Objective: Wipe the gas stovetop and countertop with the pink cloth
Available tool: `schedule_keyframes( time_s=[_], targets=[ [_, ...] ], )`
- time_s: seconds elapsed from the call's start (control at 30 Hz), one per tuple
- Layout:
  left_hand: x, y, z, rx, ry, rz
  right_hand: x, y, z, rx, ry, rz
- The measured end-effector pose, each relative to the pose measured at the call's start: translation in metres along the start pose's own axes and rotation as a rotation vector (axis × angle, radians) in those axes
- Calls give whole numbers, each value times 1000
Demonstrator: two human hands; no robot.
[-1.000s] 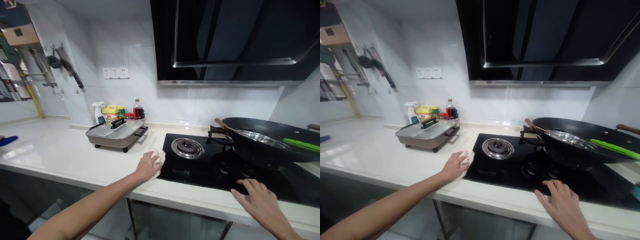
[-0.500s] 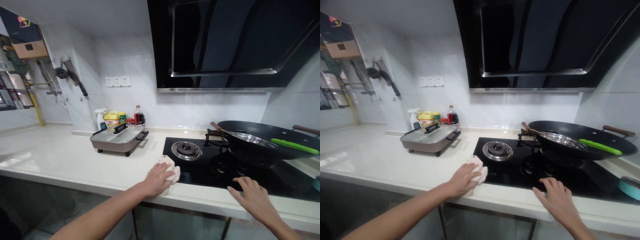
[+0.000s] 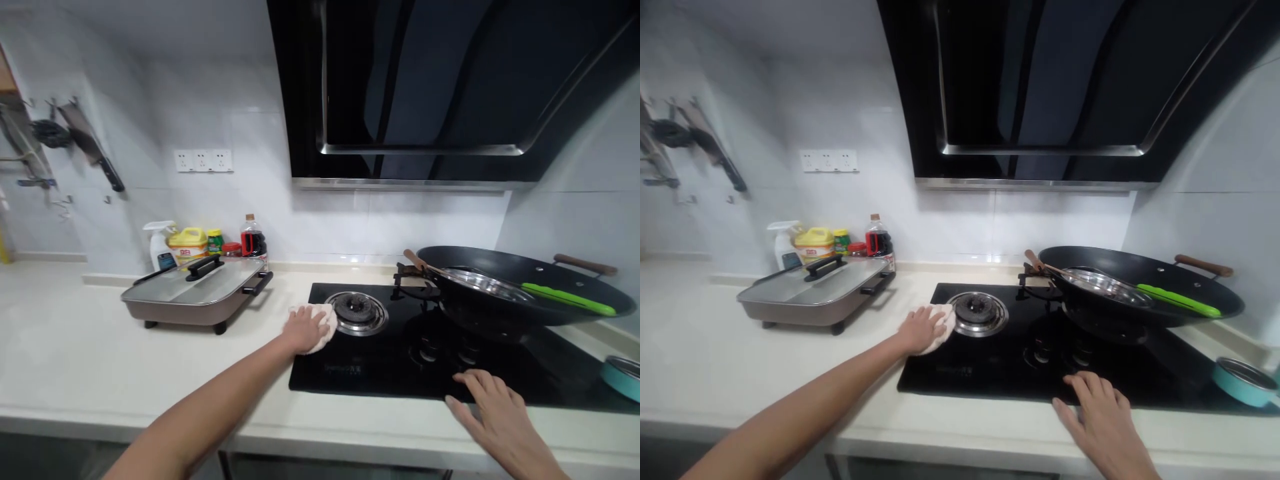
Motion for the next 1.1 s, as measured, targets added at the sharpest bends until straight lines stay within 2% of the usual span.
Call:
schedule_keyframes(
  time_s=[0.17,0.33,0.5,0.63,0.77,0.9,1.0,1.1],
  targets=[
    [69,-5,-4,6,73,21,-1,-5,10,3,44,-7],
    [135,-17,-5,-3,119,-2,0,-6,8,-35,76,79],
    [203,-26,13,-30,137,-74,4,-1,4,-40,109,107],
    [241,-29,40,-40,89,-118,4,-3,11,-38,126,90],
    [264,-35,78,-58,2,-137,2,-4,14,-26,132,68],
    [274,-42,119,-94,-86,-129,5,2,6,-23,123,68],
    [268,-45,152,-150,-158,-101,8,6,-1,-29,132,99],
    [246,-46,189,-248,-275,-23,10,9,-6,-31,129,120]
  ],
)
Point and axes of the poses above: each hand's wrist, its own x-axis towards the middle knuckle, its own y-axis out of the back of the hand, z = x × y, the point moved 2 cm from there along x, towards the middle knuckle, and after that the axes turned 7 degrees about z, right-handed, at the moved point
